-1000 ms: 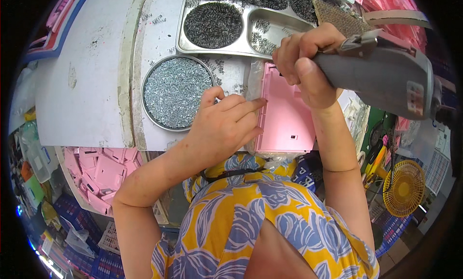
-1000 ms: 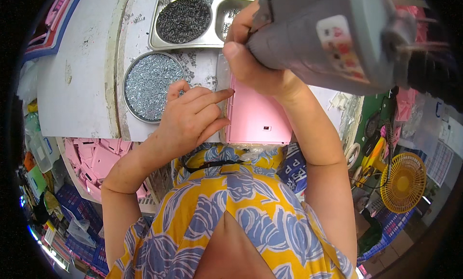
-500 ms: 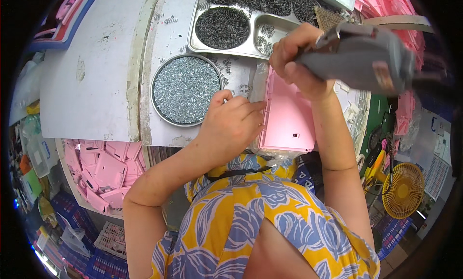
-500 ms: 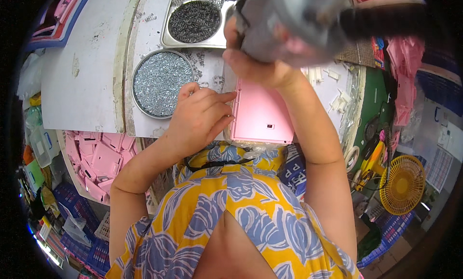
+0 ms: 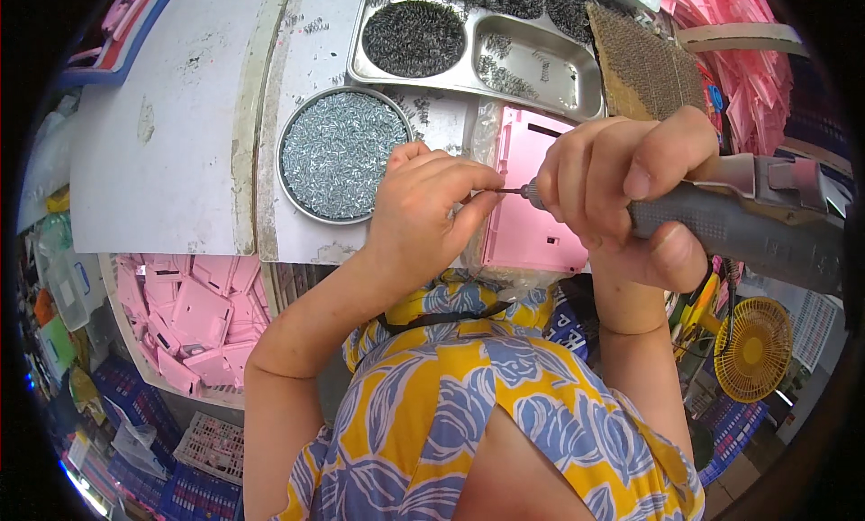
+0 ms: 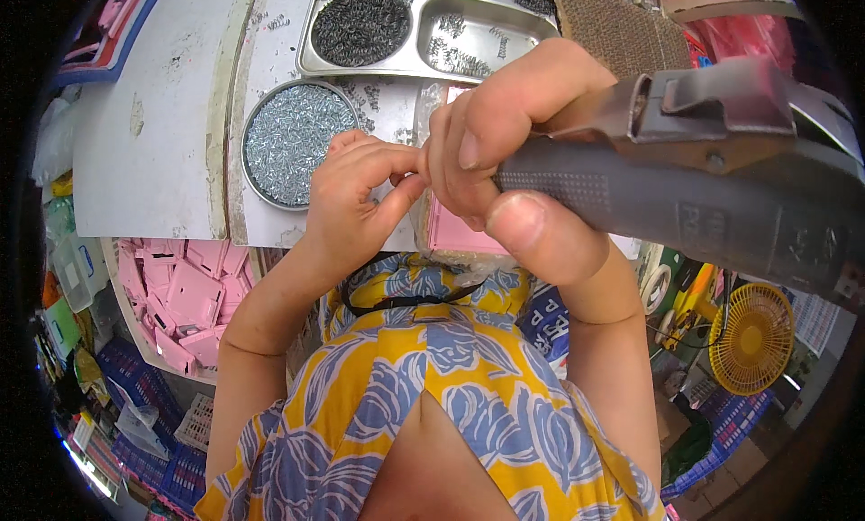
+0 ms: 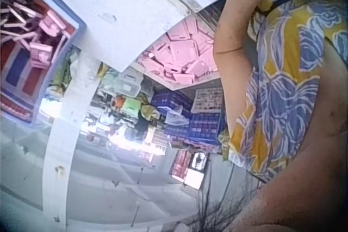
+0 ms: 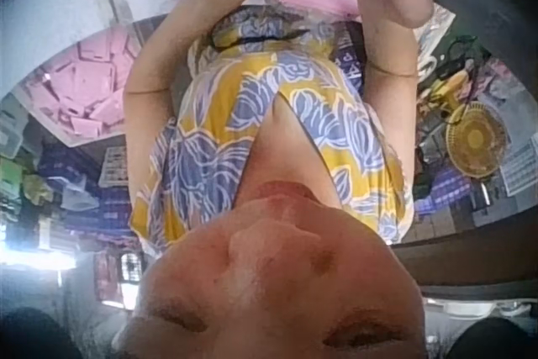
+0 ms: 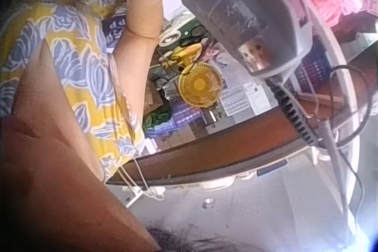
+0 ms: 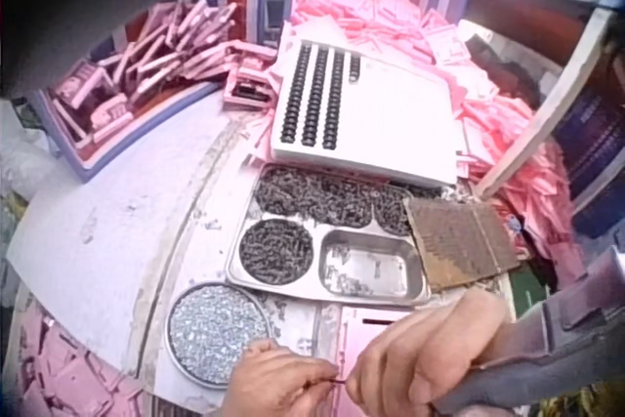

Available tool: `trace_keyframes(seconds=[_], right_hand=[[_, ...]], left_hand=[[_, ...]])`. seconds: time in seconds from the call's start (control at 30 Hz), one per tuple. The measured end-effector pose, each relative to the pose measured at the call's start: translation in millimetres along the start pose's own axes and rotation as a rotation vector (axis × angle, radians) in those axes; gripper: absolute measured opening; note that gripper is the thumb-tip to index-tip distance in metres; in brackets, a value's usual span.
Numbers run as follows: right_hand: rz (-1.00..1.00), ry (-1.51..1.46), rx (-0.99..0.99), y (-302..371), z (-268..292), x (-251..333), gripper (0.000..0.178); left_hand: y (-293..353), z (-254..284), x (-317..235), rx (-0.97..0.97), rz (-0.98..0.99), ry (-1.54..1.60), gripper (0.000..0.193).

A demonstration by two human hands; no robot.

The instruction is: Assembling internal electronic and mechanical components into a pink plastic toy casing using tools.

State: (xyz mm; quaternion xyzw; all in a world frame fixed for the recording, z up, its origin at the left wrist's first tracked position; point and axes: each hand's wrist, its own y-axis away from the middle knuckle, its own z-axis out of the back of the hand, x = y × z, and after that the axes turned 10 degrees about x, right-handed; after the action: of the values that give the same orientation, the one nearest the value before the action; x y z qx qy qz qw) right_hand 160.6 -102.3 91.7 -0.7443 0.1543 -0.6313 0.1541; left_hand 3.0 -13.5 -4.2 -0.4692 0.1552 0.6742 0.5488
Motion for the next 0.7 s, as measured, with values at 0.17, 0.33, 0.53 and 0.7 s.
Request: trace_keyframes(seconds=[0.17,0.33,0.53,0.7], right_hand=[[-0.023,0.013,-0.111,3.7,-9.9,-6.4,0.033],[-0.067,0.105,-0.076,6.8,11.1,-25.5,0.03],[-0.119,0.293,-0.035,12.5,12.3,-51.4,0.029],[-0.155,0.181,-0.004,12.3,14.8,-51.2,0.031]], left_hand=[[-0.8,3.0,-4.0,0.07,-0.038,-0.165,0.015],[4.9,55.6,20.3,0.022,0.183,-0.553,0.014],[18.2,64.6,37.8,0.108,0.23,-0.611,0.008],[11.4,61.1,48.4,0.019,0.201,-0.708,0.009]])
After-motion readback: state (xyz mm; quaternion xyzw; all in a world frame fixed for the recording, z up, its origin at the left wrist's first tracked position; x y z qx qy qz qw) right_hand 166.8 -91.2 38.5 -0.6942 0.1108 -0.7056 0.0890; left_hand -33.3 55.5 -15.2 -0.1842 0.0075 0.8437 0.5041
